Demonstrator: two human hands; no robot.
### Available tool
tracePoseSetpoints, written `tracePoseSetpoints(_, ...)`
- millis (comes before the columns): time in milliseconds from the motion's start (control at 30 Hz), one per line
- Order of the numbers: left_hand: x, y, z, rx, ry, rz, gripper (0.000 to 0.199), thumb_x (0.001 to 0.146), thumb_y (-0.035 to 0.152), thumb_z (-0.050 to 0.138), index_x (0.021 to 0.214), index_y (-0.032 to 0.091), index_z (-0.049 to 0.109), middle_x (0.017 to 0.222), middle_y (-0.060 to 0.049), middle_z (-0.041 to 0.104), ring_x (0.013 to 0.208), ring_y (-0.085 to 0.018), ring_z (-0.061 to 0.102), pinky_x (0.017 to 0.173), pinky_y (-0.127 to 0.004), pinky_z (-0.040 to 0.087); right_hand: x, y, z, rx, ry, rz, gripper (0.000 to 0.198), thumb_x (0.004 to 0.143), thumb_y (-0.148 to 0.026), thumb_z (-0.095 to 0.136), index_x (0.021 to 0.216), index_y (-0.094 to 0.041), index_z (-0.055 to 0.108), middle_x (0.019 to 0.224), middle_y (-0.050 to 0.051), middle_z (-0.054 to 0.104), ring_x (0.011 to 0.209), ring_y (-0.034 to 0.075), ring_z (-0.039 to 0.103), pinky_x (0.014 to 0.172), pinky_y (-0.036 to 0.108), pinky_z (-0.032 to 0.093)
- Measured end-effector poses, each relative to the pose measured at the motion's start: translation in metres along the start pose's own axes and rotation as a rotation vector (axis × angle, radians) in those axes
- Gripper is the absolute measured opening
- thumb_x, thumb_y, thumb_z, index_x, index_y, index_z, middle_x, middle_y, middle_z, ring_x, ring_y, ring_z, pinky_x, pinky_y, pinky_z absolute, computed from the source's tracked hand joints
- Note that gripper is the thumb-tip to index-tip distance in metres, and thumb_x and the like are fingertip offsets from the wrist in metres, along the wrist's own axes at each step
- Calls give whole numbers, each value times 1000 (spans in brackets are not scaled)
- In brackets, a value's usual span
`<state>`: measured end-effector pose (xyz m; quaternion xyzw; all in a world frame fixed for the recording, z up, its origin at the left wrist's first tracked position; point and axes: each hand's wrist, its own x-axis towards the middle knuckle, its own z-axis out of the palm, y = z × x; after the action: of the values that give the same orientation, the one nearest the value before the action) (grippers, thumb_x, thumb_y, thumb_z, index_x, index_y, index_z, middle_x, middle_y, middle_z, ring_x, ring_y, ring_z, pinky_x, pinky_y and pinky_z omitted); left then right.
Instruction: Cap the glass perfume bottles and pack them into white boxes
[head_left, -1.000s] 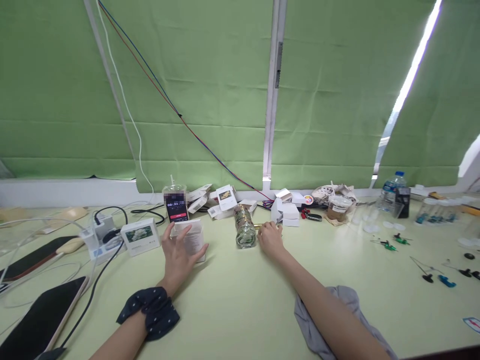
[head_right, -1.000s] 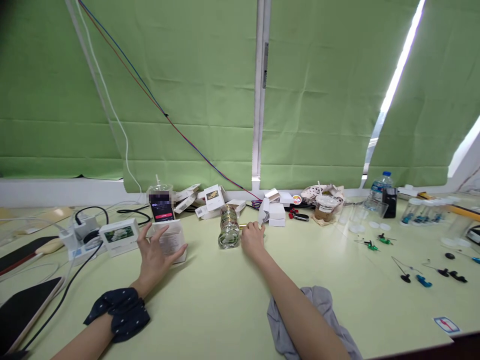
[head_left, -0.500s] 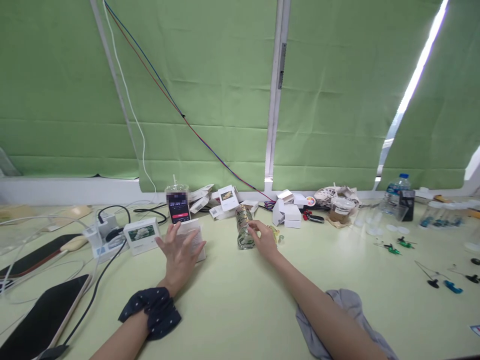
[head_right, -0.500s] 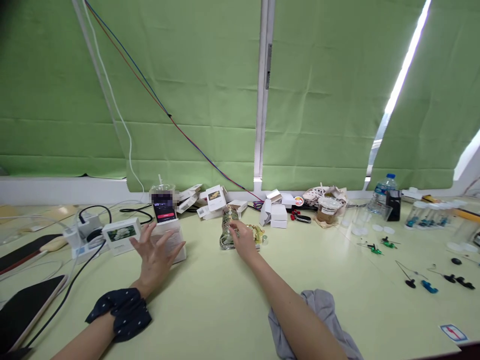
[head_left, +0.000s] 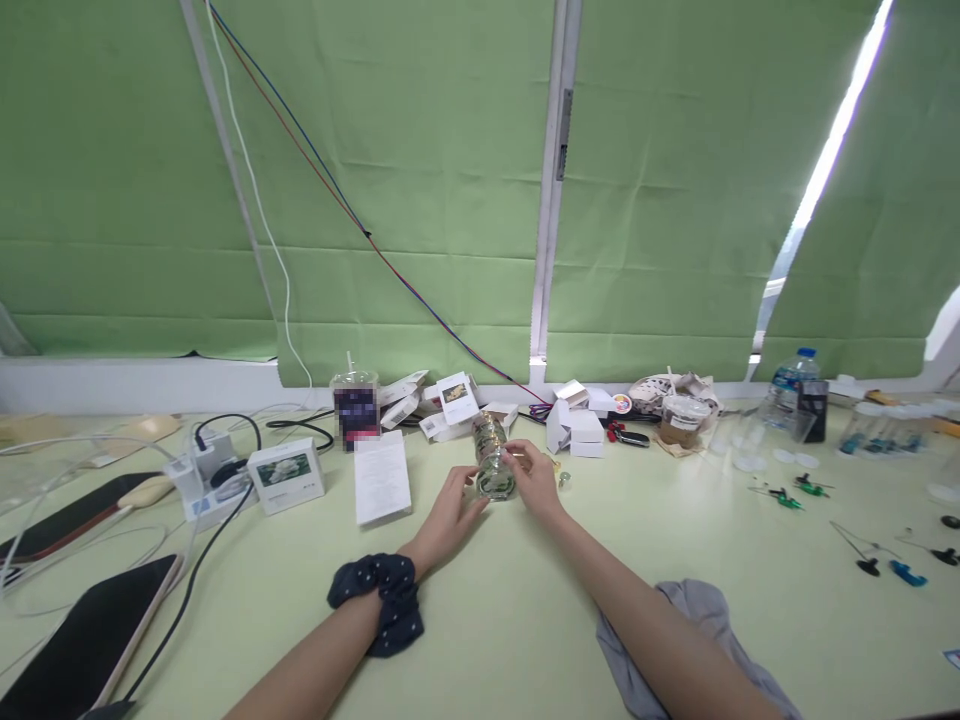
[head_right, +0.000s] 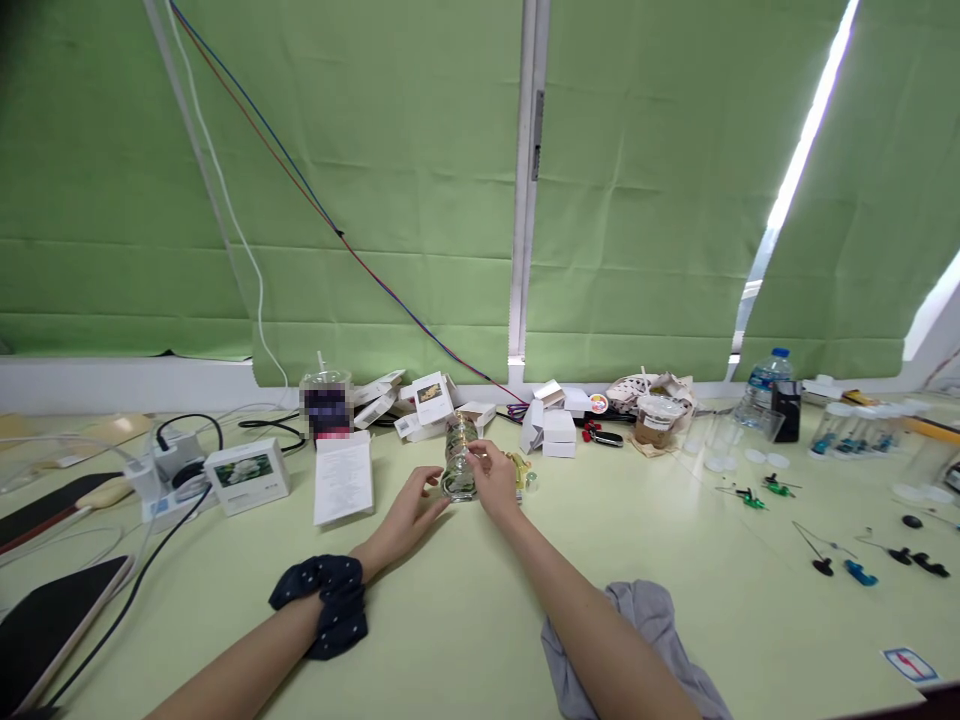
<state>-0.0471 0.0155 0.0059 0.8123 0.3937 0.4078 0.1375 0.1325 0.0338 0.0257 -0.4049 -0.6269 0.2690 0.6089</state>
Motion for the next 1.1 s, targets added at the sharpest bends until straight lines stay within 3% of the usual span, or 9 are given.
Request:
tracePoseSetpoints(100, 11, -2, 12, -106, 19, -78, 32, 85, 28, 54, 115, 19, 49, 111, -9, 54, 102, -22, 55, 85, -39, 48, 0, 2, 0, 36, -1, 20, 23, 82, -39, 54, 94, -19, 60, 93, 7, 69, 78, 20, 69, 71, 32, 56)
tracePoseSetpoints(233, 11, 2, 7, -235, 26, -139, 24, 85, 32, 55, 105, 20, 51, 104, -6, 55, 98, -20, 55, 82, -35, 49, -2, 1, 0, 120, -18, 53, 27, 79, -41, 59, 94, -19, 61, 93, 8, 69, 73, 21, 70, 67, 33, 58)
tracePoseSetpoints(400, 2, 13, -13, -387, -146, -163, 32, 78, 36, 64, 104, 22, 54, 95, -3, 57, 82, -16, 55, 64, -25, 47, -9, -7, -1, 243, -106, 101, 29, 75, -44, 65, 91, -20, 64, 94, 7, 69, 71, 21, 70, 68, 35, 59)
tracePoseSetpoints(500, 1, 13, -20, -455, -233, -197, 32, 73, 35, 69, 98, 20, 56, 89, -1, 57, 71, -12, 52, 59, -23, 42, -12, -11, -3, 280, -185, 121, 28, 72, -43, 69, 87, -19, 67, 81, 5, 71, 69, 21, 70, 66, 35, 59)
tracePoseSetpoints(600, 2, 11, -23, -486, -266, -237, 32, 71, 33, 72, 96, 19, 58, 79, 2, 55, 64, -10, 48, 58, -23, 39, -13, -14, -4, 279, -227, 106, 25, 70, -41, 72, 85, -20, 71, 74, 4, 72, 69, 22, 70, 67, 36, 59)
tracePoseSetpoints(767, 3, 12, -24, -484, -265, -246, 34, 71, 33, 72, 98, 19, 59, 72, 3, 50, 65, -12, 49, 58, -24, 39, -15, -18, -4, 160, -247, 32, 16, 72, -35, 71, 81, -23, 74, 82, 4, 75, 78, 23, 70, 72, 37, 58)
tracePoseSetpoints(967, -4, 13, -16, -393, -185, -103, 55, 78, 27, 62, 125, 27, 34, 85, 1, 58, 76, -14, 56, 67, -27, 47, -18, -22, -4, 28, -311, -83, 14, 78, -32, 64, 85, -23, 73, 90, 5, 74, 84, 22, 69, 72, 35, 57)
tracePoseSetpoints(1100, -7, 9, -11, -171, -141, 75, 52, 80, 19, 58, 127, 24, 36, 110, -6, 57, 97, -19, 57, 87, -37, 46, -17, -24, -5, 34, -324, -74, 22, 76, -31, 65, 95, -20, 64, 86, 5, 73, 82, 21, 69, 73, 35, 58)
